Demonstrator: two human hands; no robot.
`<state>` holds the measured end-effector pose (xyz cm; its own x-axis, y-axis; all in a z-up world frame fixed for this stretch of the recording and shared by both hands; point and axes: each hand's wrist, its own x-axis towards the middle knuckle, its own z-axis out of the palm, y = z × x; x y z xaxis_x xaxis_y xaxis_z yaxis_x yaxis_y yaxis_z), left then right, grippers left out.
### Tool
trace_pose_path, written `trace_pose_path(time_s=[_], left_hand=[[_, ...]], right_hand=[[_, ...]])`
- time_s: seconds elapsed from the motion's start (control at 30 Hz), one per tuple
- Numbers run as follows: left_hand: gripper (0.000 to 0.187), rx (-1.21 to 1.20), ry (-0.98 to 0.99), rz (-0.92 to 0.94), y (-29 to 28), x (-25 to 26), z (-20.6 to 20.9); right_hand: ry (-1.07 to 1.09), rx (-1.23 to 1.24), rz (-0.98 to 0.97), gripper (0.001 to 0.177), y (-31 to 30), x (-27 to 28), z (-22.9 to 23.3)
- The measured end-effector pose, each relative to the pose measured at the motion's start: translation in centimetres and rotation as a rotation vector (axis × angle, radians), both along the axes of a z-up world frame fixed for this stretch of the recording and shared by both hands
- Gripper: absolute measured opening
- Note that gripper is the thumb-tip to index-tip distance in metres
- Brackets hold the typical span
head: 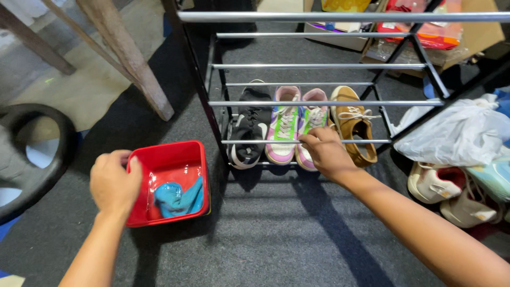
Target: The person removes several pairs of shoes from a metal shoe rack and places them on the floor. Then the person disassembles the shoe rack by removing the horizontal bars one by one.
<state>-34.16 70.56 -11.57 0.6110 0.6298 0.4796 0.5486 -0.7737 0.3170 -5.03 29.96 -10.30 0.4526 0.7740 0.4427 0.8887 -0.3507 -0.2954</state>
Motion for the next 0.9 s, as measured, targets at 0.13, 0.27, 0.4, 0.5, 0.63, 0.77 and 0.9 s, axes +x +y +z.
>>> trace_pose_path(time_s=[0.13,0.27,0.4,0.5,0.63,0.77,0.9], left_hand=[[0.018,-0.512,-0.133,-0.258,-8.1,5.1,0.4],[0.033,-1.441,-0.217,-0.249,-15.7,11.6,-4.5],[0.053,-1.064,-0.186,-0.206,-17.4,13.5,-8.6],[0.068,-1.321,-0.183,-0.107,-17.4,14.7,-10.5],[0.084,-1.954,-0.439,-0.066,-17.2,15.5,-10.5],[0.089,-2.056,-0.467,-0.016,-17.1,16.4,-9.2],[0.097,-1.961,-0.446,0.069,-18.0,17.2,-8.2]], right_hand=[[-0.041,0.049,-0.070,0.031,-2.0,-2.6,0.7],[0.116,-0.083,-0.116,0.033,-3.7,-4.5,-0.8],[0.402,-0.161,-0.154,0.038,-4.7,-5.5,-3.7],[0.782,-0.168,-0.276,0.049,-4.1,-5.2,-6.1],[1.188,-0.133,-0.407,0.058,-2.6,-4.6,-8.1],[1.403,-0.086,-0.395,0.064,-0.8,-3.6,-8.4],[1.473,-0.009,-0.381,0.065,2.4,-3.2,-8.2]])
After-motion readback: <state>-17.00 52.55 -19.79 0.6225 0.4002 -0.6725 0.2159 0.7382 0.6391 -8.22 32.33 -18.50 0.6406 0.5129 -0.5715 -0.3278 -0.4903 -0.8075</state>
